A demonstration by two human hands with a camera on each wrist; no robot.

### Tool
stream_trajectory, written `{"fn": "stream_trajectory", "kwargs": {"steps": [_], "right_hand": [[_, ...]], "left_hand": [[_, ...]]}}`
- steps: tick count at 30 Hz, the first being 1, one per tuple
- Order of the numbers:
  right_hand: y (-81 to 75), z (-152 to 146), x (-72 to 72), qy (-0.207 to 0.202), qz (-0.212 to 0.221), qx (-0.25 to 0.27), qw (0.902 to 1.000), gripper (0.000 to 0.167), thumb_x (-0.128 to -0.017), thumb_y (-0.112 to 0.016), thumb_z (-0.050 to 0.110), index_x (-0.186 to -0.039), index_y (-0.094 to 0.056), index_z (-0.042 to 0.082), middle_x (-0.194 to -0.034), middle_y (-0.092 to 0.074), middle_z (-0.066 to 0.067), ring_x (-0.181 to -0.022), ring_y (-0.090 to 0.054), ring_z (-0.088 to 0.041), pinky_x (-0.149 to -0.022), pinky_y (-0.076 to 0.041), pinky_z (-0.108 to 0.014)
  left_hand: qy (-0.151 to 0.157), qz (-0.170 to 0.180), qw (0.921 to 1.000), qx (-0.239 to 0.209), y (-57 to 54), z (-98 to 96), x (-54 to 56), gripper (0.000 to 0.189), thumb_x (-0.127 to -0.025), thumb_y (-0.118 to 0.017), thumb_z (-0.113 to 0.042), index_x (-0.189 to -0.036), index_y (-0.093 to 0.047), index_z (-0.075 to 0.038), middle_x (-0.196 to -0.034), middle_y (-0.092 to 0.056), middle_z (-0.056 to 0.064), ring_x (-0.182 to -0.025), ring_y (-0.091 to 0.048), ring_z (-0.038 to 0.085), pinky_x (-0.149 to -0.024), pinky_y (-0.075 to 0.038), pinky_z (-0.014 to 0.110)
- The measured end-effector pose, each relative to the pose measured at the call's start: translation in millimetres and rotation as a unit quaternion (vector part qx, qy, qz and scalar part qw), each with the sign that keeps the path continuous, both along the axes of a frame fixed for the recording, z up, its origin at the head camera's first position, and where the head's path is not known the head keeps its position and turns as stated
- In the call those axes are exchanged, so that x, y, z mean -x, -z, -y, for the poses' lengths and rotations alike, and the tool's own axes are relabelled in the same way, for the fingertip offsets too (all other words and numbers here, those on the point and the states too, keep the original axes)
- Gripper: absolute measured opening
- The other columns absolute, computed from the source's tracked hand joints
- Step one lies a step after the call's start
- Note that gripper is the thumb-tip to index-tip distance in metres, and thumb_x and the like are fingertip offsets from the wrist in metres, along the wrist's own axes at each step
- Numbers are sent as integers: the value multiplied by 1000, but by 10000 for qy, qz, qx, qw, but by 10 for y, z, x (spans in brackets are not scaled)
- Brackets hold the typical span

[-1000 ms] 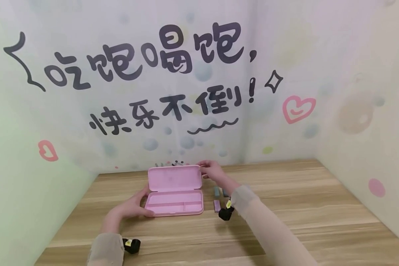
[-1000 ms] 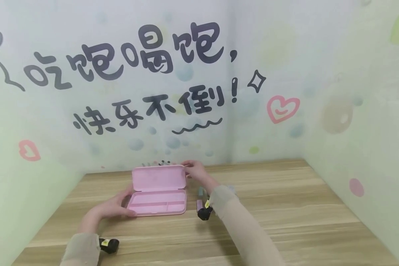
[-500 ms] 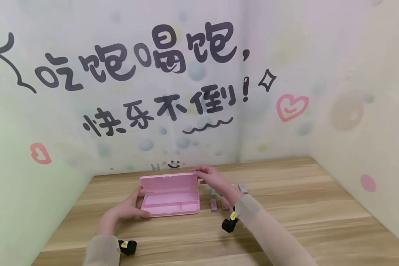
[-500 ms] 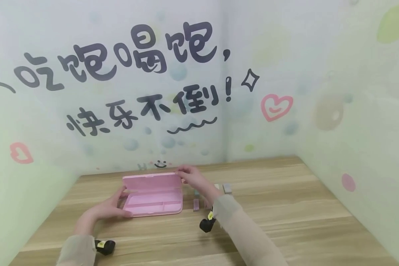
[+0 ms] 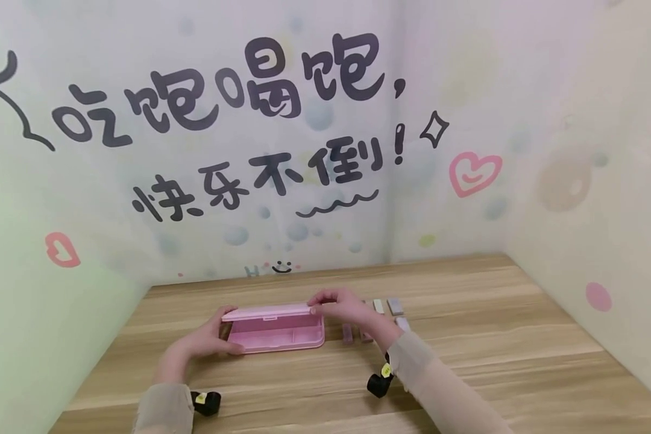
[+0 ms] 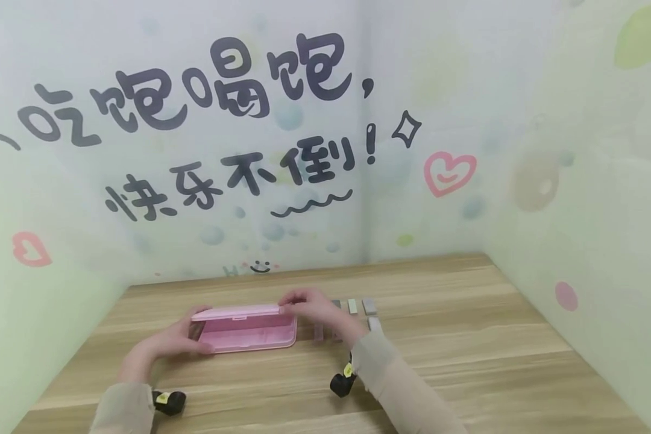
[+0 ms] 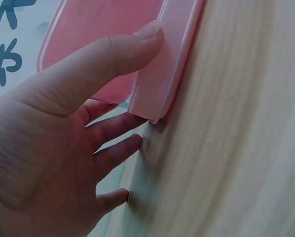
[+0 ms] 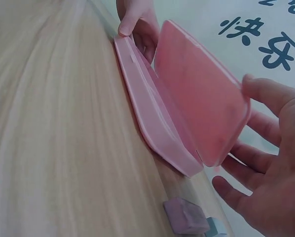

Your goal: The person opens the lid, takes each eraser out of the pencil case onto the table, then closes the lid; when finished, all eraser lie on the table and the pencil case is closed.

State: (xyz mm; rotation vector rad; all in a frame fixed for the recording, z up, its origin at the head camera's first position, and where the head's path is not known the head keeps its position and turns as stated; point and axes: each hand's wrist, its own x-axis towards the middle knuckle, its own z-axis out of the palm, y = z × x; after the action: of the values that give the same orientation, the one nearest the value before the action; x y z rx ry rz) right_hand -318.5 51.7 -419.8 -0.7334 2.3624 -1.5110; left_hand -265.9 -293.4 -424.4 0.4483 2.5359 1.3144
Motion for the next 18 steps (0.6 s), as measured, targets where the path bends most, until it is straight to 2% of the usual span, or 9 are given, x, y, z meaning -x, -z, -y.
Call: {"fn": "stream_trajectory", "kwargs": {"steps": [3,5,7,9,11,12,14,16,18], "right_hand": [[20,-9,-36,-150,-79,-78,9998,22,-90,-69,33,-108,-71,22,-115,-64,6,-118,-52,-20,-102,-37,-50],[33,-12,-60,-193,-171,-143,9996,20,-89,-70,33,-107,-71,23,-119,-62,6,-120,-50,-17,-102,-36,-49],[29,-8,-88,-231,-114,-188,9995,19,-88,-71,32,-106,-71,24,-122,-60,6,-97,-59,-15,-87,-48,-46],[20,-3,-112,-277,-66,-236,9993,19,-87,-73,30,-105,-71,25,-124,-58,6,-70,-55,-12,-65,-52,-38],[17,1,-126,-327,-80,-283,9990,19,-86,-74,28,-105,-71,24,-125,-57,4,-64,-50,-10,-45,-46,-31],[18,3,-131,-361,-80,-289,9989,19,-86,-74,26,-105,-71,23,-126,-57,2,-64,-49,-12,-40,-42,-30],[34,4,-130,-392,-228,-356,9983,19,-86,-75,25,-105,-71,22,-130,-56,-1,-83,-55,-14,-43,-42,-29],[54,5,-123,-386,-387,-465,9974,19,-86,-75,25,-104,-71,22,-133,-55,-3,-110,-53,-18,-58,-49,-30],[74,5,-115,-375,-443,-537,9969,19,-86,-75,27,-104,-71,23,-137,-53,-5,-122,-49,-24,-75,-51,-35]], "left_hand": [[26,-81,9999,119,-5,12,-1,100,-76,-84,-14,-147,-16,2,-141,-36,31,-133,-32,46,-109,-22,58],[31,-140,9998,167,-1,17,1,99,-75,-84,-15,-147,-18,2,-142,-35,31,-132,-32,46,-108,-23,59],[52,-213,9994,251,3,22,4,97,-75,-84,-16,-146,-20,2,-141,-35,31,-129,-35,45,-107,-27,58],[40,-258,9990,364,7,27,6,97,-75,-84,-18,-146,-21,2,-141,-36,30,-126,-38,42,-104,-30,56],[3,-240,9989,411,11,30,12,97,-75,-84,-20,-146,-22,1,-140,-37,28,-124,-40,40,-102,-32,53],[-4,-225,9987,455,13,32,16,98,-75,-85,-21,-147,-22,1,-141,-37,28,-124,-40,39,-102,-33,53],[-8,-221,9986,490,11,34,19,100,-74,-85,-23,-148,-22,1,-143,-35,29,-126,-38,40,-103,-31,55],[7,-198,9986,500,6,35,21,102,-74,-85,-23,-149,-21,2,-146,-31,30,-130,-34,43,-105,-27,58],[58,-192,9981,580,-6,37,19,105,-74,-85,-25,-151,-19,2,-150,-24,31,-134,-27,46,-107,-23,62]]}}
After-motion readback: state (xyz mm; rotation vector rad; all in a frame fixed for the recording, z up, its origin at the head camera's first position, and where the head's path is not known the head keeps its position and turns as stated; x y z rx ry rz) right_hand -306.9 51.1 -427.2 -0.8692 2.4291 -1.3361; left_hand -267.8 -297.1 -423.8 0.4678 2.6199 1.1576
